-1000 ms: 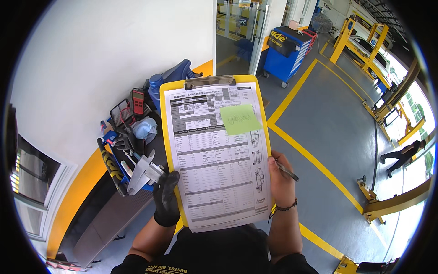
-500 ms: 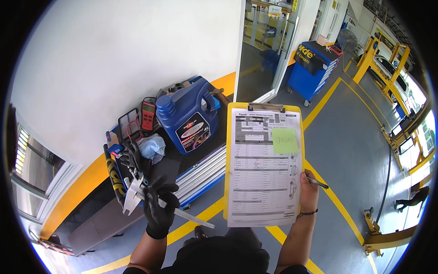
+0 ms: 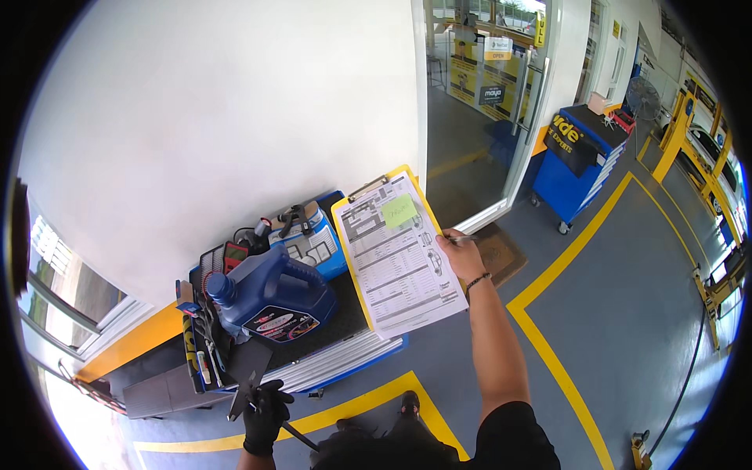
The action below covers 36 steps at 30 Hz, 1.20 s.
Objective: The person measures the thickness of a brake component using a caliper, refers to a document on a clipboard, and writes notes on the form while in a garage setting.
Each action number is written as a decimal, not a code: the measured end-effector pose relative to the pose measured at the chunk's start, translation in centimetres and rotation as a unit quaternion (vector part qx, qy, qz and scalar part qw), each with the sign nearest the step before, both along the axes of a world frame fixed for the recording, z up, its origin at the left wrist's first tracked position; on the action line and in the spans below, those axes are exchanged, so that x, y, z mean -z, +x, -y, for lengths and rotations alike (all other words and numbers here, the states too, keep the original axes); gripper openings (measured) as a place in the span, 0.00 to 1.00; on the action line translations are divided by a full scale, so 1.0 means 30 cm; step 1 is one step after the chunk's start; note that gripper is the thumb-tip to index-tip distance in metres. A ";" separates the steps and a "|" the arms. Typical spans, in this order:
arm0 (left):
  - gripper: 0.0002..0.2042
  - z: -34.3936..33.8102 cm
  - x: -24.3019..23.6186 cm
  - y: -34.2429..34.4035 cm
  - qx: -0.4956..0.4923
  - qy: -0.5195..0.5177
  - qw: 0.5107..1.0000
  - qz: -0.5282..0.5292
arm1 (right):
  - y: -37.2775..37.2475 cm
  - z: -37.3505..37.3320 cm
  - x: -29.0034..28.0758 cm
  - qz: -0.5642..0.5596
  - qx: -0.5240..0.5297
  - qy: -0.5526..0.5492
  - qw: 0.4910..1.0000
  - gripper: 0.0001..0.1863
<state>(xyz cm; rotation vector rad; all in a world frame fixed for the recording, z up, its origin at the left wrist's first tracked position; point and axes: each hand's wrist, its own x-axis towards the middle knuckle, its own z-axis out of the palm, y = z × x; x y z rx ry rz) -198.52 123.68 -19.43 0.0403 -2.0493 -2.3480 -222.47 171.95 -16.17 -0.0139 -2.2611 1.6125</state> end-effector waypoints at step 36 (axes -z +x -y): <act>0.19 -0.999 0.500 -0.459 -0.539 0.159 0.827 0.005 | -1.779 0.397 0.244 0.037 -0.400 0.205 0.893 0.14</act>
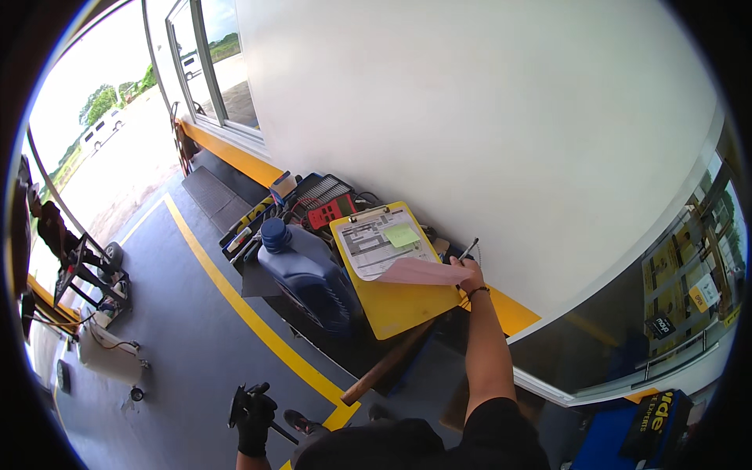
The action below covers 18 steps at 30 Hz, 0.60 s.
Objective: The person measures the thickness of a brake component using a caliper, refers to a document on a clipboard, and writes notes on the form while in a garage setting.
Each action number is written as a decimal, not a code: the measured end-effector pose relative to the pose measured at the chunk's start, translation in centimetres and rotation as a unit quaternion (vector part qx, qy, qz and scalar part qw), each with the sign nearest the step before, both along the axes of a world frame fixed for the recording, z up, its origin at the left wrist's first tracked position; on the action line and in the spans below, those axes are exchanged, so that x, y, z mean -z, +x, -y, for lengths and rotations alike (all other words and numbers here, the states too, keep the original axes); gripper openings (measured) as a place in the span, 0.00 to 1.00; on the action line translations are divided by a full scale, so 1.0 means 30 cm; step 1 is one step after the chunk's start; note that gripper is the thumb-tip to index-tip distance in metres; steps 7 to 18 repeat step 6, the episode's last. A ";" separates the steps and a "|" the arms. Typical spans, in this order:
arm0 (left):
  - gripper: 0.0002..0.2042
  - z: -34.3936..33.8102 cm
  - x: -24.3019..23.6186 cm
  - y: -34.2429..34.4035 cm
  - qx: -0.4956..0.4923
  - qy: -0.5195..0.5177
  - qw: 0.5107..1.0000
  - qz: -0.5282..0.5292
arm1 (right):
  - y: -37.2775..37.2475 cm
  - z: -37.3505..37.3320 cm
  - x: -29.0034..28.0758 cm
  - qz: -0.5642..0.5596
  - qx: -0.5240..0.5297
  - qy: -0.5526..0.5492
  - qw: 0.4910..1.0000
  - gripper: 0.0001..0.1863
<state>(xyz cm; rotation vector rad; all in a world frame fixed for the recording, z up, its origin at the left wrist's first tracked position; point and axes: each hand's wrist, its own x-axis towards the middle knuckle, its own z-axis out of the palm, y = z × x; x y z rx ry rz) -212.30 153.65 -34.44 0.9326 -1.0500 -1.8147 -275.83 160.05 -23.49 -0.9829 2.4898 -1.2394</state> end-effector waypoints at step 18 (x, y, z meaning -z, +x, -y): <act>0.17 -0.071 -0.011 -0.040 -0.001 -0.012 1.000 -0.002 | -0.078 0.103 -0.053 0.107 -0.045 0.279 0.953 0.18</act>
